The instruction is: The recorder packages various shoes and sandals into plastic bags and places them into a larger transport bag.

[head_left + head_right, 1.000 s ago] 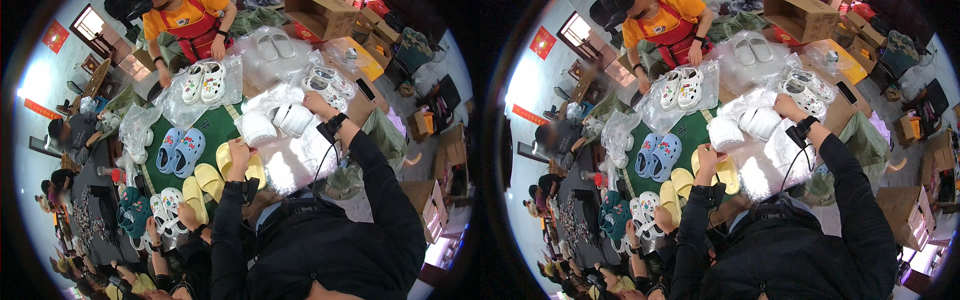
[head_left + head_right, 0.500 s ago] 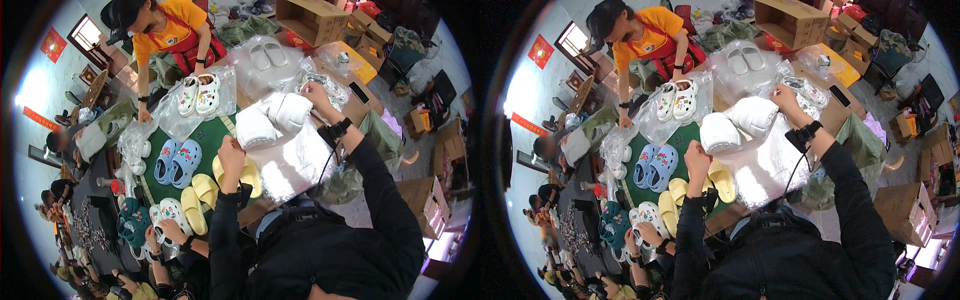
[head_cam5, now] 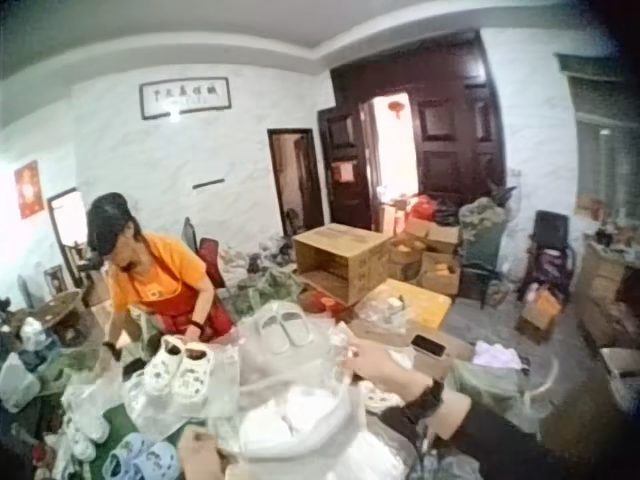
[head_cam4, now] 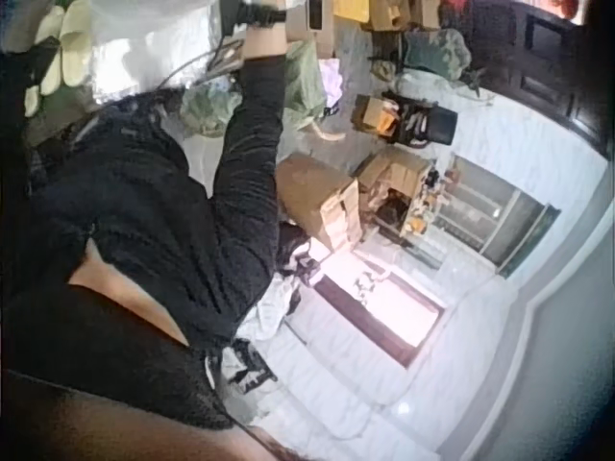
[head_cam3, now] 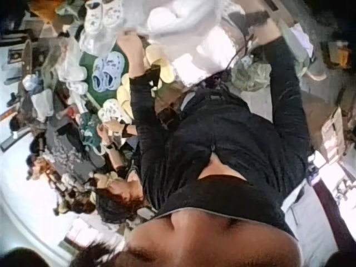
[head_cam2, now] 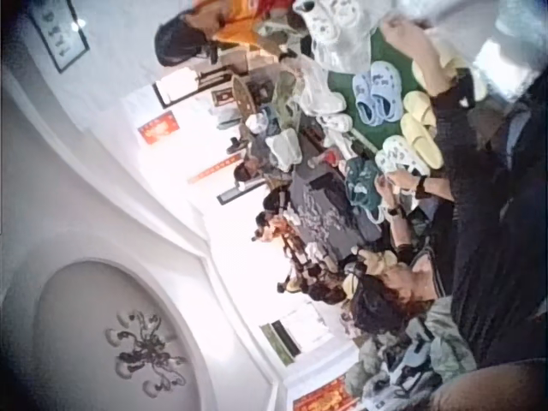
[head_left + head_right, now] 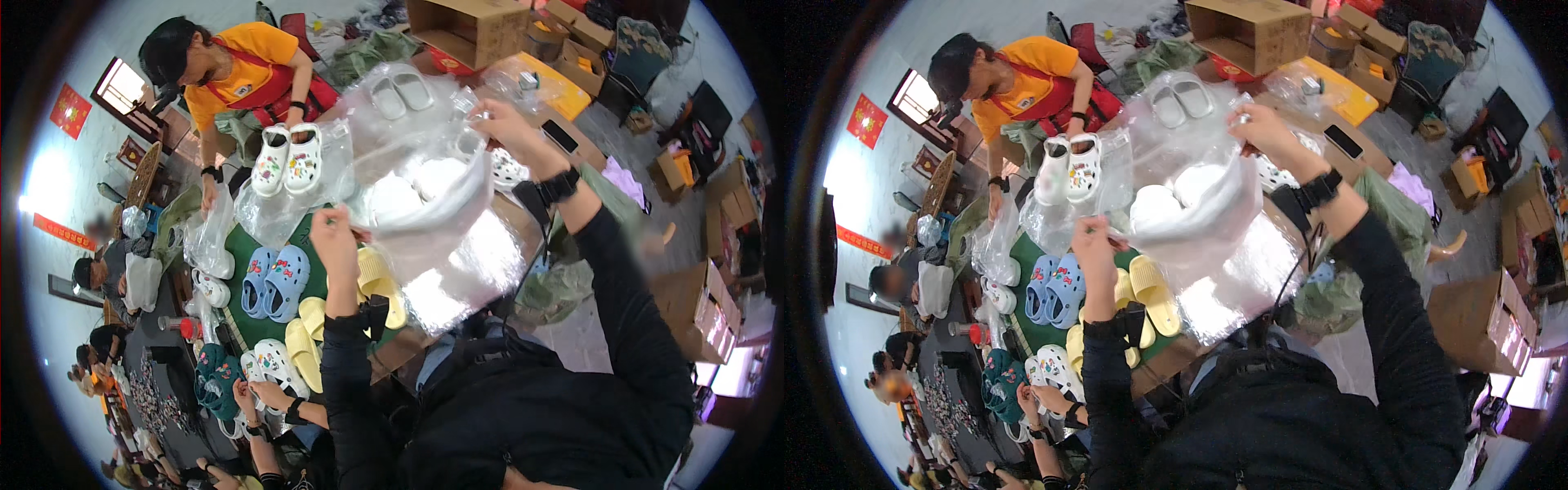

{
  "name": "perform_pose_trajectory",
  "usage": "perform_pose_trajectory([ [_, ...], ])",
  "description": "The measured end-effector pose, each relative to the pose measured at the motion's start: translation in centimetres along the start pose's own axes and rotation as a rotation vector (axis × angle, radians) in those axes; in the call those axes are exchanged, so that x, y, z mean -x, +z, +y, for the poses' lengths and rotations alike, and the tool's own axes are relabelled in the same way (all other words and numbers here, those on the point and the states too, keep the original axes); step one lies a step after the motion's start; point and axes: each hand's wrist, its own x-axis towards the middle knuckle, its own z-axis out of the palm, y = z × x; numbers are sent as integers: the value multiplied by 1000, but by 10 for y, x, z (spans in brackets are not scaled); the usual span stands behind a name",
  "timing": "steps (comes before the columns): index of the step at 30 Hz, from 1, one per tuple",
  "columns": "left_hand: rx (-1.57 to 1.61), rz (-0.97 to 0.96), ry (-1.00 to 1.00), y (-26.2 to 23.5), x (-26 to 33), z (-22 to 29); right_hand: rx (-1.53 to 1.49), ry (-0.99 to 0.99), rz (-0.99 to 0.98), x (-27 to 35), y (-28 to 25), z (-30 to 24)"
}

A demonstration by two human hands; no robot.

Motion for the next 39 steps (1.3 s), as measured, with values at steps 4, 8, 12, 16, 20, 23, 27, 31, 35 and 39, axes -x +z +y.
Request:
perform_pose_trajectory([
  [4, 38, 24, 211, 13, 4, 9, -128, -6, -95, 0, -29, 3],
  [8, 140, -52, 338, 60, 25, 31, -187, -128, 80, 32, -75, -13],
  [12, 226, -323, 348, 109, 51, 60, -67, -187, 195, 62, -146, -19],
  [16, 340, -487, 403, 167, 69, 62, -281, -276, 284, 109, -202, -8],
  [20, 344, -641, 324, 226, 82, 36, 581, -56, 381, 168, -224, -12],
  [23, 161, -762, 275, 274, 96, 14, 1667, -276, 658, 195, -229, 22],
  [27, 195, -1014, 191, 326, 135, -15, 928, -281, 276, 199, -231, 55],
  [31, 212, -1117, 84, 353, 143, -54, 924, -18, 102, 213, -250, 98],
  [35, 262, -647, 70, 367, 164, -130, 748, -133, 667, 230, -249, 136],
  [39, -609, -1023, 317, 317, 190, -273, 624, 101, 800, 246, -234, 150],
])
